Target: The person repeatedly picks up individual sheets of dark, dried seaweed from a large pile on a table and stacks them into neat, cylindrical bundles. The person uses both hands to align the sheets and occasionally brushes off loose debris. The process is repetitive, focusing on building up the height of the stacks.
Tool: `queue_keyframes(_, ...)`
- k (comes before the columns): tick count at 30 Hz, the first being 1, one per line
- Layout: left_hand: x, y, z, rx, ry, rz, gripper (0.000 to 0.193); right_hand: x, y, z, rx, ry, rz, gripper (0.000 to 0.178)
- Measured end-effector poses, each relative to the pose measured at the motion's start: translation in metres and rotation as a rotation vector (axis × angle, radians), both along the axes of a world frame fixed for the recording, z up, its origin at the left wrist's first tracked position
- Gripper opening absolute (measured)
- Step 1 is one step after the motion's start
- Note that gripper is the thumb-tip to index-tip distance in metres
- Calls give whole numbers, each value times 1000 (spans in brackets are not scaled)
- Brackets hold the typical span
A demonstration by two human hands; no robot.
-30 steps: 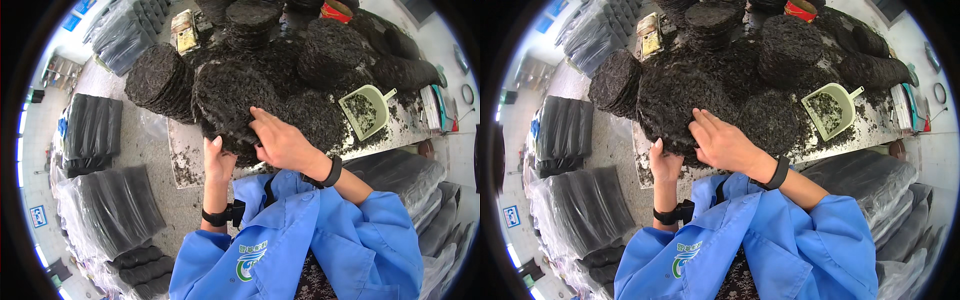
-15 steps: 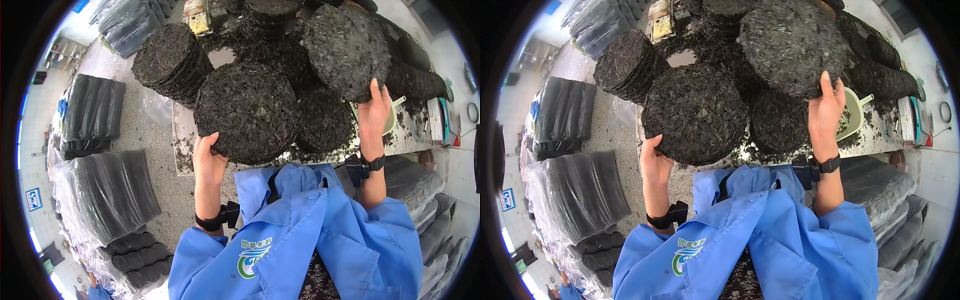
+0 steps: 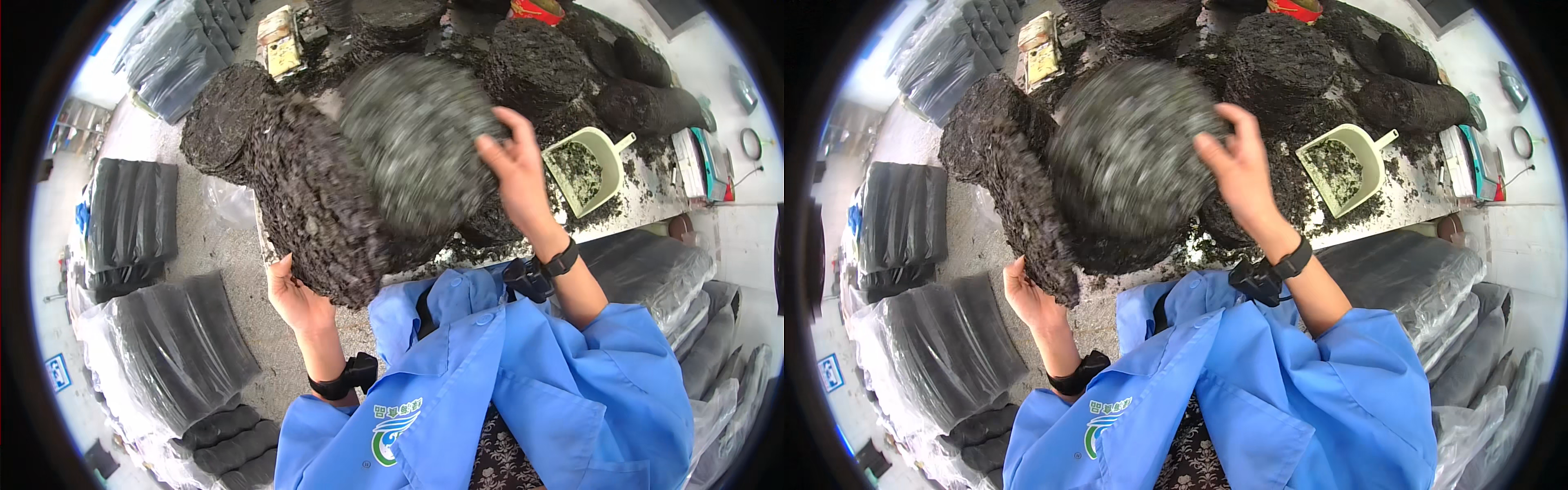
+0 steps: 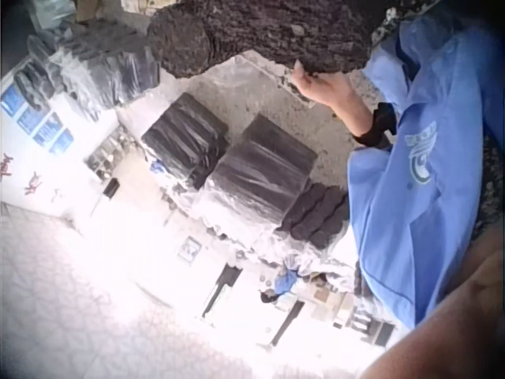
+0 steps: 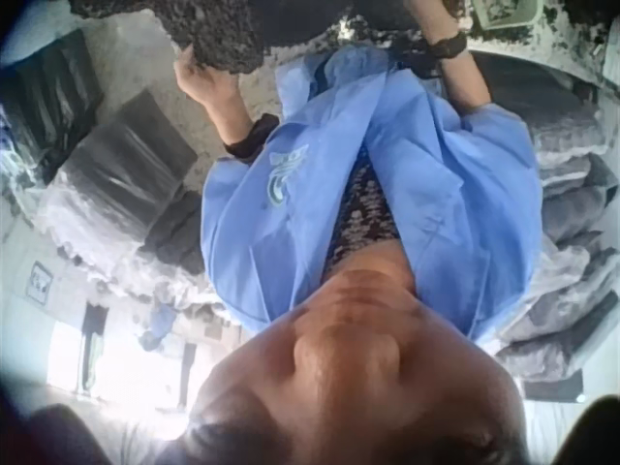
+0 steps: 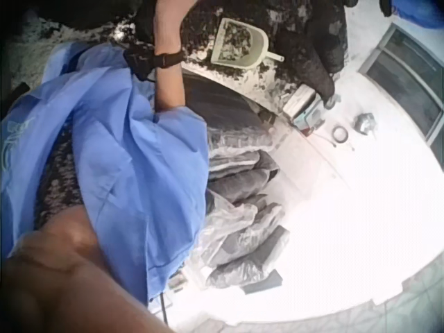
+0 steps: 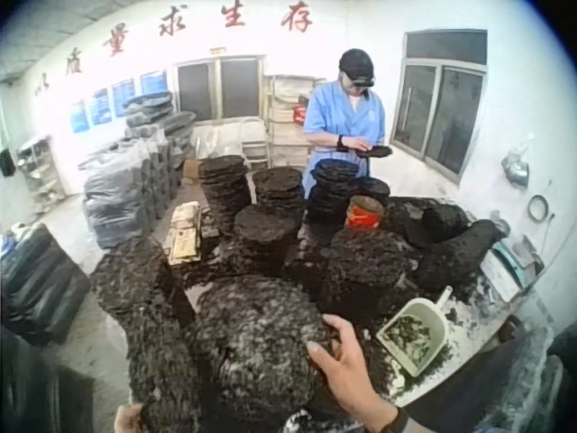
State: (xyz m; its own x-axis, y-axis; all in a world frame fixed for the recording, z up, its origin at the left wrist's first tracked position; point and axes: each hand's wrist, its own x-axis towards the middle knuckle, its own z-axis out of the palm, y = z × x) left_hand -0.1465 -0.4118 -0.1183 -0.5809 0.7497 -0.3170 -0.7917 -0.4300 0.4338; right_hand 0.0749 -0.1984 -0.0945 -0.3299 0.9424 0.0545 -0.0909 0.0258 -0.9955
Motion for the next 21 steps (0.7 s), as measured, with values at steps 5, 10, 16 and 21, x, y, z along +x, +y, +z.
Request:
queue_keyframes(5, 17, 22, 38, -354, 575, 68, 53, -24, -28, -24, 202, -233, 289, 44)
queue_keyframes(10, 16, 30, 12, -601, 1217, 55, 60, -17, -5, -18, 410, -522, 231, 18)
queue_keyframes(16, 16, 32, 17, -873, 1882, 113, 49, -35, 13, 18, 777, -396, 328, 12)
queue_keyframes(21, 34, 40, 16, -1218, 2243, 121, 61, -55, 22, 0, 999, -708, 340, 11)
